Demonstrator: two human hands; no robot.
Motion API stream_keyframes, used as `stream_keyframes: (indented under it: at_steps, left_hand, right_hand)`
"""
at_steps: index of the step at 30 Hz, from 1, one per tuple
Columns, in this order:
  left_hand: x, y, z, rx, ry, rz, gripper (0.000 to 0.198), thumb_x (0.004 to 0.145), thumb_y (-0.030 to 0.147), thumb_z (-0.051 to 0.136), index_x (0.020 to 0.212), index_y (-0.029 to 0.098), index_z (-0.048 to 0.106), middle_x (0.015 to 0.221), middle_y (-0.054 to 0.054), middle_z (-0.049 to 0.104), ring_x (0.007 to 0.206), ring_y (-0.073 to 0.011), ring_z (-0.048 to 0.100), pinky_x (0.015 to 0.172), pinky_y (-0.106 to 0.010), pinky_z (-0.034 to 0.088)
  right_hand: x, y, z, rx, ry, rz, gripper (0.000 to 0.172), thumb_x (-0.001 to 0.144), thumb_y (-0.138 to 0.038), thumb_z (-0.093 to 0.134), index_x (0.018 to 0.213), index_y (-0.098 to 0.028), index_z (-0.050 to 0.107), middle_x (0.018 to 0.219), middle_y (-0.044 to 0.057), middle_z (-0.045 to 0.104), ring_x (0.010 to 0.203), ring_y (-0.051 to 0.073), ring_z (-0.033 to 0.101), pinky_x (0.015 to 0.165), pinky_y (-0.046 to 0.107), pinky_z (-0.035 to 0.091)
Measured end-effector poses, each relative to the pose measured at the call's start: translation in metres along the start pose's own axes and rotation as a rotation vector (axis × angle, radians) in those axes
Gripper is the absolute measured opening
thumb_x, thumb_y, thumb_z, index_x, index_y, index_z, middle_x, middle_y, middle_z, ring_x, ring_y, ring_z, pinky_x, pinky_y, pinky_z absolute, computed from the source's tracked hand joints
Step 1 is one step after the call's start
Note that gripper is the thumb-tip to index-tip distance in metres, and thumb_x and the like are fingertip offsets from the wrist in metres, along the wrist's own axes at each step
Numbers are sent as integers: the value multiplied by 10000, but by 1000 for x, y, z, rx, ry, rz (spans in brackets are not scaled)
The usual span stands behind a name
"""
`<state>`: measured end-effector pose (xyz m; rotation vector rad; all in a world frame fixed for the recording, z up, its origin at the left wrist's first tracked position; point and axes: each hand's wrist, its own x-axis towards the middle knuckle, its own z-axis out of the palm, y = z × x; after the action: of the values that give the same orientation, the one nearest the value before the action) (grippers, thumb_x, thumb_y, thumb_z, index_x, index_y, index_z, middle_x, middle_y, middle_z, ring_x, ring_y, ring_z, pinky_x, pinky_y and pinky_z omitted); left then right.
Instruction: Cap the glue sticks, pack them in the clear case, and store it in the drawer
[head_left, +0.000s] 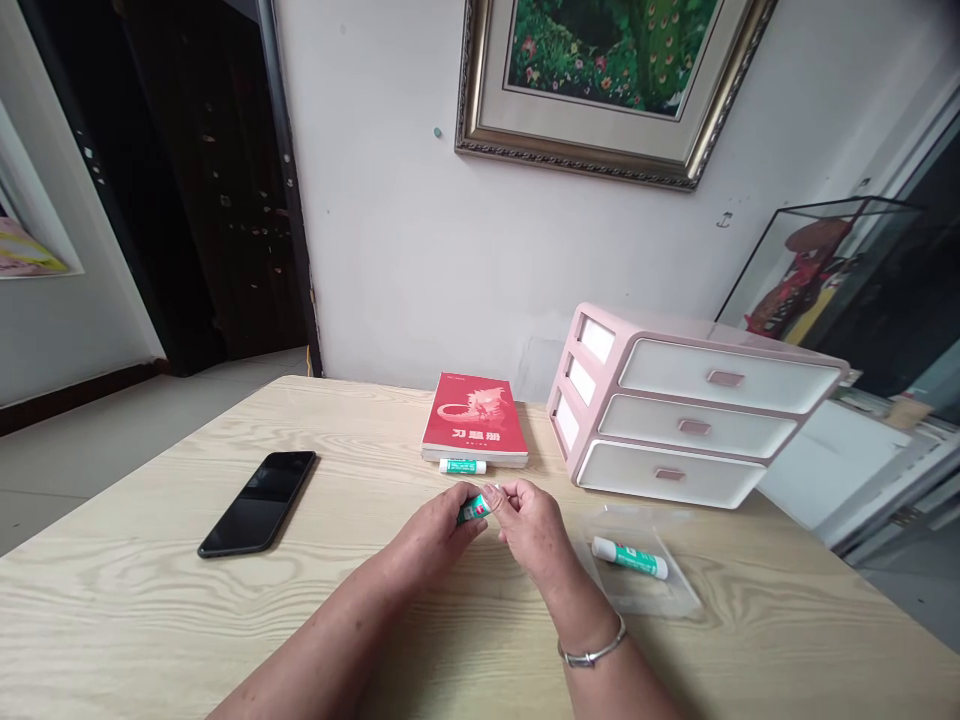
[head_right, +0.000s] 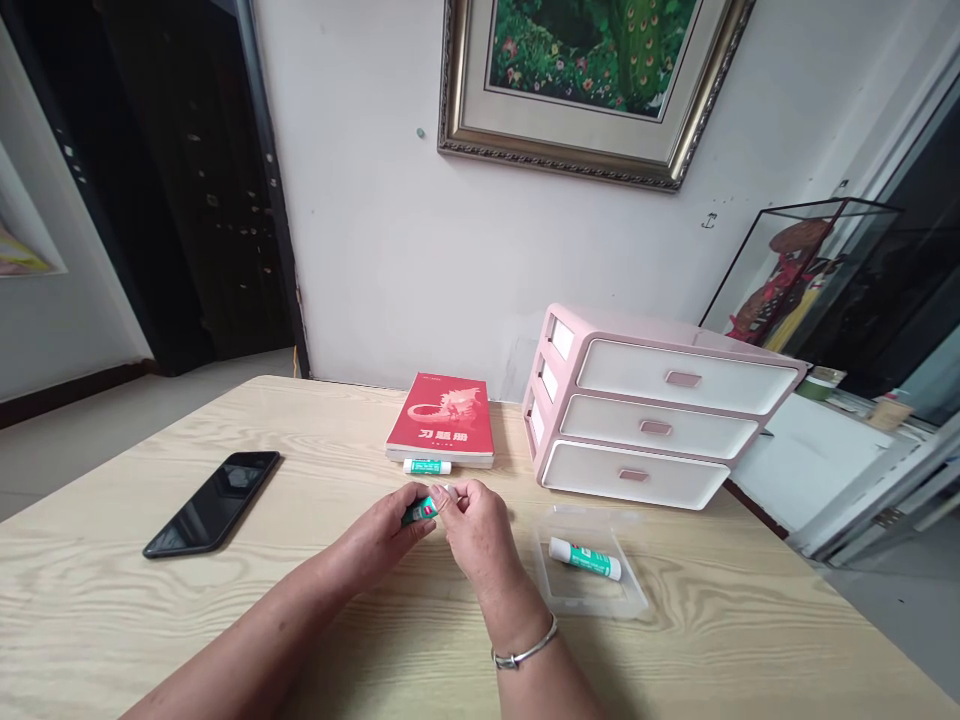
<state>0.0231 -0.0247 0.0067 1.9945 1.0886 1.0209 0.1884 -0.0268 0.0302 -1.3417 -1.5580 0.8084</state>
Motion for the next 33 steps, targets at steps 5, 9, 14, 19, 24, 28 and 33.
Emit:
stream_keyframes:
  at_steps: [5,9,14,19,24,28,33]
  left_hand:
    - [-3,16,0,-284,-93,-85,272,879,335,573,1090,187,489,930,-35,622,749,-152,537,678,-272,441]
    - [-4,26,-5,-476,-101,-253,318,817,240,561,1118,204,465,700,51,519,586,-110,455,581,-239,398]
    - [-2,16,-10,-634,12,-260,314,905,444,427,881,166,571,643,13,511,540,-117,463,533,-247,356]
    - [0,8,-9,-675,98,-347,604,912,650,312,630,168,541,520,-5,483,447,-119,430,470,-254,317]
    - [1,10,-8,-652,137,-394,605,889,628,387,497,177,478,404,14,400,367,-98,368,442,-248,263]
    - [1,12,-9,-789,189,-385,549,877,562,384,472,196,440,381,28,347,332,-95,318,405,-251,229]
    - [1,18,-10,-900,227,-363,504,867,502,367,458,210,408,370,36,305,310,-85,256,373,-243,176]
  right_hand:
    - [-2,1,2,101,-59,-121,441,881,-601,562,868,-164,626,643,9,630,495,125,548,487,235,438]
    - [-7,-1,3,206,-58,-153,451,973,-573,403,922,-179,615,552,-47,516,481,114,512,507,226,434]
    - [-8,2,6,218,4,-177,446,994,-548,377,986,-180,629,499,-63,466,482,120,492,534,234,413]
    - [-8,3,9,185,-12,-149,451,980,-564,397,966,-179,633,488,-58,473,465,129,500,510,239,403]
    - [-8,2,9,165,-4,-136,469,976,-582,387,958,-182,630,486,-53,473,462,140,515,502,245,413]
    - [-8,3,10,155,1,-132,471,975,-585,387,952,-185,634,500,-48,481,464,141,524,507,247,421]
    - [-9,4,12,134,-17,-140,477,977,-587,374,950,-191,638,476,-53,468,455,146,513,511,251,416]
